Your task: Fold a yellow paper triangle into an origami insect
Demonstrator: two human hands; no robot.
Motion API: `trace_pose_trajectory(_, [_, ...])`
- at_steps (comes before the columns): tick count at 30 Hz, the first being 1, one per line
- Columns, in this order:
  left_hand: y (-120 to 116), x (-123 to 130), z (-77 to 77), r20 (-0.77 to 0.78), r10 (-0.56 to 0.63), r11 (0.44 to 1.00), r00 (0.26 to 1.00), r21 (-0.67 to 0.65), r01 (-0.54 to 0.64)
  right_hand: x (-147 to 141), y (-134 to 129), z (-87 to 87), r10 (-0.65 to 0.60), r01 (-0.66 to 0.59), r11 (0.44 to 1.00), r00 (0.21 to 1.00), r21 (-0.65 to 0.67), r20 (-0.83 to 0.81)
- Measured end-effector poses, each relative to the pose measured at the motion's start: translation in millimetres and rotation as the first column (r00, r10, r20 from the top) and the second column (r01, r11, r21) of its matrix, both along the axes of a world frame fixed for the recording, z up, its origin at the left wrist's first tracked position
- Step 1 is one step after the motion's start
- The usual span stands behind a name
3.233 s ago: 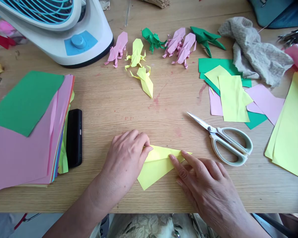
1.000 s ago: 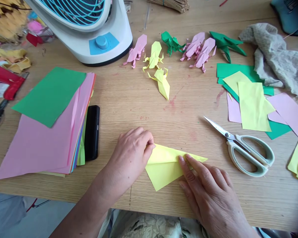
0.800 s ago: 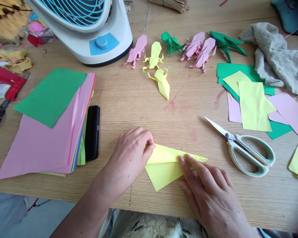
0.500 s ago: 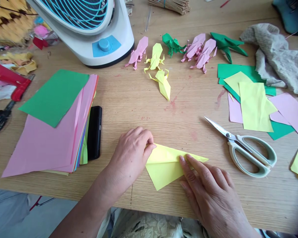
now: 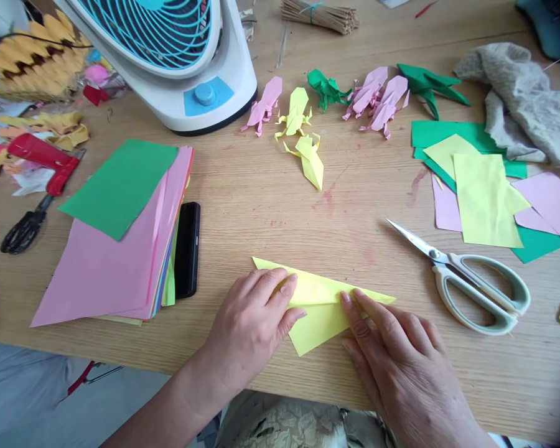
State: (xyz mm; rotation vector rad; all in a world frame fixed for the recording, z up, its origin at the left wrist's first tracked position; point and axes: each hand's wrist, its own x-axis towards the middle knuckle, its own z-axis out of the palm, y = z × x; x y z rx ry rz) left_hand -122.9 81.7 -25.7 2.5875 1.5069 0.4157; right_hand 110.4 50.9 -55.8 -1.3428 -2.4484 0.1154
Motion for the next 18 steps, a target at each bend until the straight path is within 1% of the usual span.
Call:
trace_pose_trajectory(4, [-8.5,2.8,-4.3,-0.092,0.016,0.999,0.996,0.053,-0.011,0.0,-0.1,0.2,0.005,-0.005,1.000,1.000,0.009,0.012])
trace_pose_trajectory(8, [-10.0,3.2,-6.7,-0.149,0.025,0.997,0.989,0.073,-0.014,0.2,-0.1,0.3,0.011,-0.012,1.000,1.000,0.012,0.020])
trace_pose_trajectory(14, [-8.2,2.0,-9.4,-0.165,-0.013,0.995,0.986,0.100,0.029,-0.7,0.1,0.8,0.002,-0.002,1.000,0.999,-0.009,0.034])
trace_pose_trajectory(18, [-8.2,1.7,-9.9,-0.168,-0.011,0.995,0.986,0.099,0.028,-0.2,0.2,0.7,0.012,-0.012,1.000,1.000,-0.029,0.020])
